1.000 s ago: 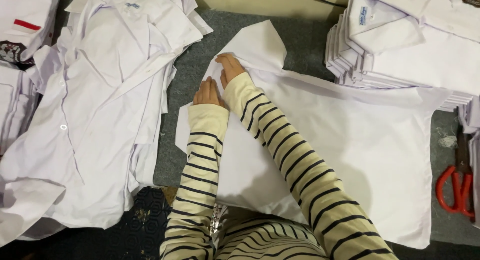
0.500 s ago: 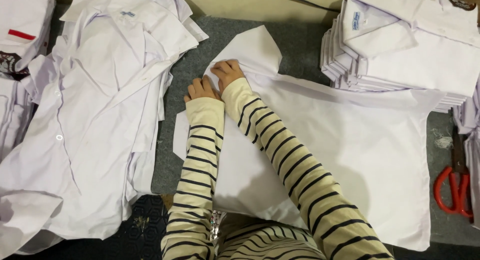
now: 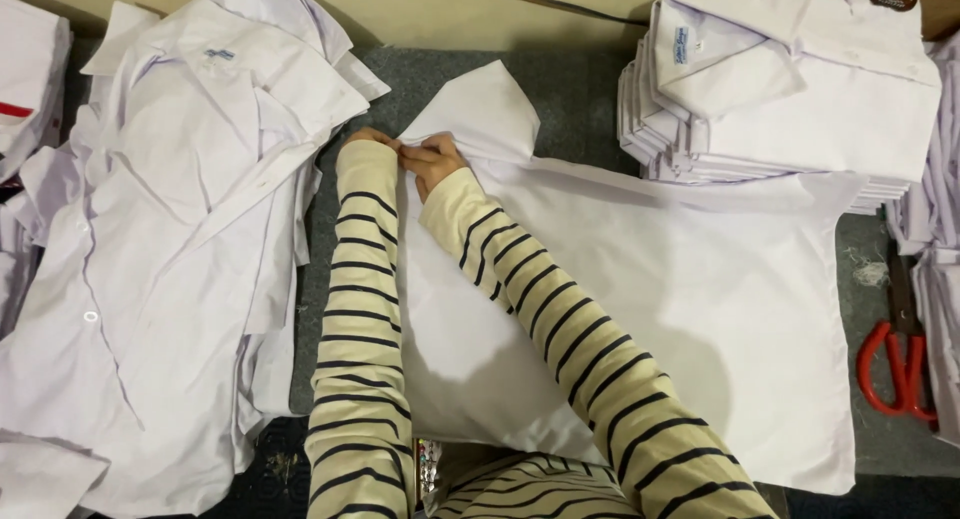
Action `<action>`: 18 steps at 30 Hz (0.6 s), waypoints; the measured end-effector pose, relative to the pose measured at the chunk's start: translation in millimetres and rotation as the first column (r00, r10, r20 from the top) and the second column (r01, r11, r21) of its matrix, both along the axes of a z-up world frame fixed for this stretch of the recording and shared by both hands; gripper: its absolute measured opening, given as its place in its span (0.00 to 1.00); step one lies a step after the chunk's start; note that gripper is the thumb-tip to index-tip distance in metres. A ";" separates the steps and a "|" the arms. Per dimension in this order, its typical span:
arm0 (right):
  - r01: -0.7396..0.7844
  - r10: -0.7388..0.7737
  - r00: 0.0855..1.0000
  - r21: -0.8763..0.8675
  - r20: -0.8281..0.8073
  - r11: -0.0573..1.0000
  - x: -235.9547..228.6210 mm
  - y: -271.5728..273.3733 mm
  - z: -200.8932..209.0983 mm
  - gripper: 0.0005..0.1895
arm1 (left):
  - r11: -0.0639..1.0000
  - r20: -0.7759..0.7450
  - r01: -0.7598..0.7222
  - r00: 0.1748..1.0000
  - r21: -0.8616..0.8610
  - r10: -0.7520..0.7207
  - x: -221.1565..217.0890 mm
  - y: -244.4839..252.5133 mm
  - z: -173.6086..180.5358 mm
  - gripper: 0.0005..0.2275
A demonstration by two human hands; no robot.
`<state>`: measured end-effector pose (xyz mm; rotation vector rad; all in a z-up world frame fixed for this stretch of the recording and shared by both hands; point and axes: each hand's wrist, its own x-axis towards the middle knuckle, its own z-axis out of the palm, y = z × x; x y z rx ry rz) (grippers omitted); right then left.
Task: Folding a white long-sleeved shirt on a work table.
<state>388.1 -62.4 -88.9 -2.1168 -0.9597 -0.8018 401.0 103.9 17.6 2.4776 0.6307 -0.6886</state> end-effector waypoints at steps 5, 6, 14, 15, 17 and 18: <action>0.007 -0.007 1.000 -0.016 0.000 1.000 -4.0 4.5 4.0 0.18 | 0.998 0.160 -0.035 0.987 0.052 0.027 -24.3 -15.0 1.2 0.11; 0.005 -0.005 1.000 -0.018 -0.011 1.000 -7.1 4.3 5.9 0.17 | 0.992 0.349 -0.057 0.937 0.114 0.014 -30.4 -15.7 -17.3 0.12; 0.045 -0.042 0.990 -0.023 0.135 0.999 -8.0 10.3 15.4 0.13 | 0.866 0.786 -0.171 0.528 0.469 -0.322 -90.1 -54.0 -63.1 0.10; 0.102 -0.085 0.974 -0.074 0.210 0.992 4.1 11.3 -2.0 0.12 | 0.875 0.801 -0.169 0.509 0.453 -0.316 -107.8 -73.2 -55.2 0.14; 0.067 -0.058 0.978 -0.038 0.198 0.997 -2.8 9.0 10.4 0.11 | 0.863 0.810 -0.157 0.457 0.480 -0.368 -116.5 -66.8 -100.0 0.20; 0.034 -0.032 0.982 -0.003 0.184 0.999 -7.9 7.3 15.3 0.11 | 0.850 0.814 -0.143 0.405 0.507 -0.417 -122.5 -64.3 -123.4 0.27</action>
